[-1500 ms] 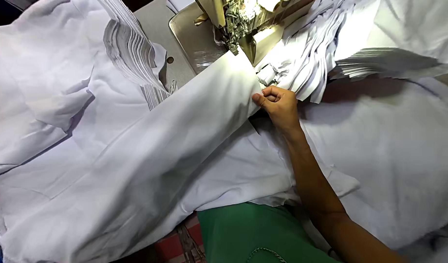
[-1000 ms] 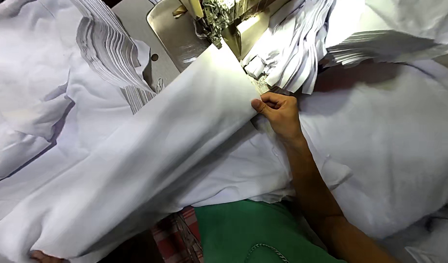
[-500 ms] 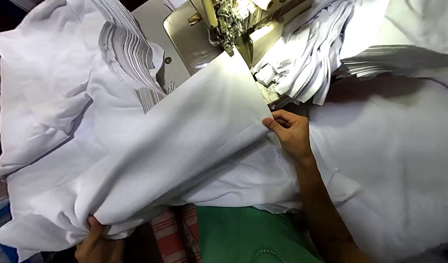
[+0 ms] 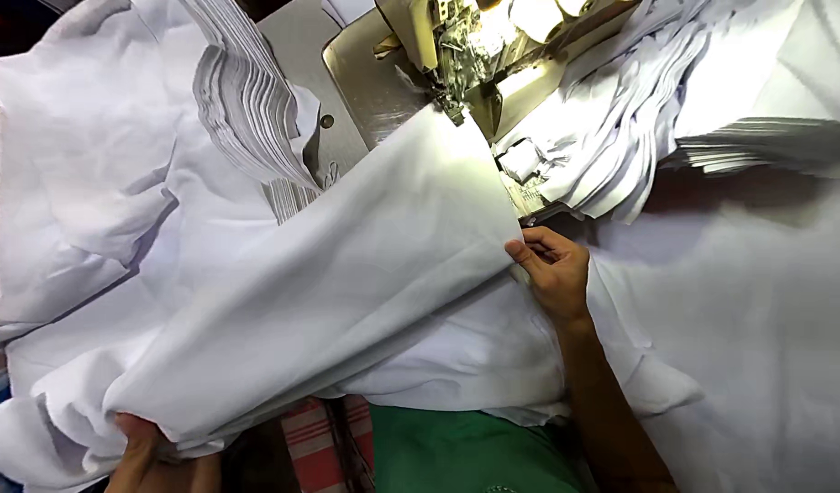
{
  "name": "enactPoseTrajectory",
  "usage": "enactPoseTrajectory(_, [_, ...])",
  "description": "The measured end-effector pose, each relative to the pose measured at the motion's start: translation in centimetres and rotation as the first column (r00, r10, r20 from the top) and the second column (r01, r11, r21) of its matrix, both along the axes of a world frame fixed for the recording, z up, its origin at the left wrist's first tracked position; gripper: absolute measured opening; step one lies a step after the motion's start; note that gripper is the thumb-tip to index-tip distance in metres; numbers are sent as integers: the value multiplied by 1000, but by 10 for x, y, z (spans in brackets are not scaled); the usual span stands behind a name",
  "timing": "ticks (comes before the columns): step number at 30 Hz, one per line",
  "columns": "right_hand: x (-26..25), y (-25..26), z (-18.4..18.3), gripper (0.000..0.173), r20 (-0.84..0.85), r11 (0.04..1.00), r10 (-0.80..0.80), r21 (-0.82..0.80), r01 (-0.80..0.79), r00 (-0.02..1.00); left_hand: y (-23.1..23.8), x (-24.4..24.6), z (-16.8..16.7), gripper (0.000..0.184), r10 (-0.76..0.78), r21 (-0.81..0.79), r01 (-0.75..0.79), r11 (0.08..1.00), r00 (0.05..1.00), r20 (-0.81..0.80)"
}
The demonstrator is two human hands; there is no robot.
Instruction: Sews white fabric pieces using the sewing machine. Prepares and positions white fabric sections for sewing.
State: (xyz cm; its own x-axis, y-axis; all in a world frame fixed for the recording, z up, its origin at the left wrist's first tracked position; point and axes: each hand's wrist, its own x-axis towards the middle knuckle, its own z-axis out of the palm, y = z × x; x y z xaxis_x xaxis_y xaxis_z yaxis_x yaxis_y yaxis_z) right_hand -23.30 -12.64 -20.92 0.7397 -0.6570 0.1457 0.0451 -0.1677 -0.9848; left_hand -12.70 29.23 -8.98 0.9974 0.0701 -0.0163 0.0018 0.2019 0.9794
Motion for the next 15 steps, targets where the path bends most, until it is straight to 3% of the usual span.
enactPoseTrajectory(11, [20, -12, 14, 10, -42, 999, 28, -34, -29, 999, 58, 80, 11, 38, 2, 355, -57, 933, 988, 152])
enactPoseTrajectory(13, [20, -13, 16, 10, -63, 998, 31, -44, -34, 998, 70, 90, 7, 45, -26, 506, -54, 861, 988, 149])
enactPoseTrajectory(15, [19, -12, 19, 11, -91, 998, 29, -54, -34, 995, 64, 77, 12, 70, -74, 727, -38, 685, 990, 121])
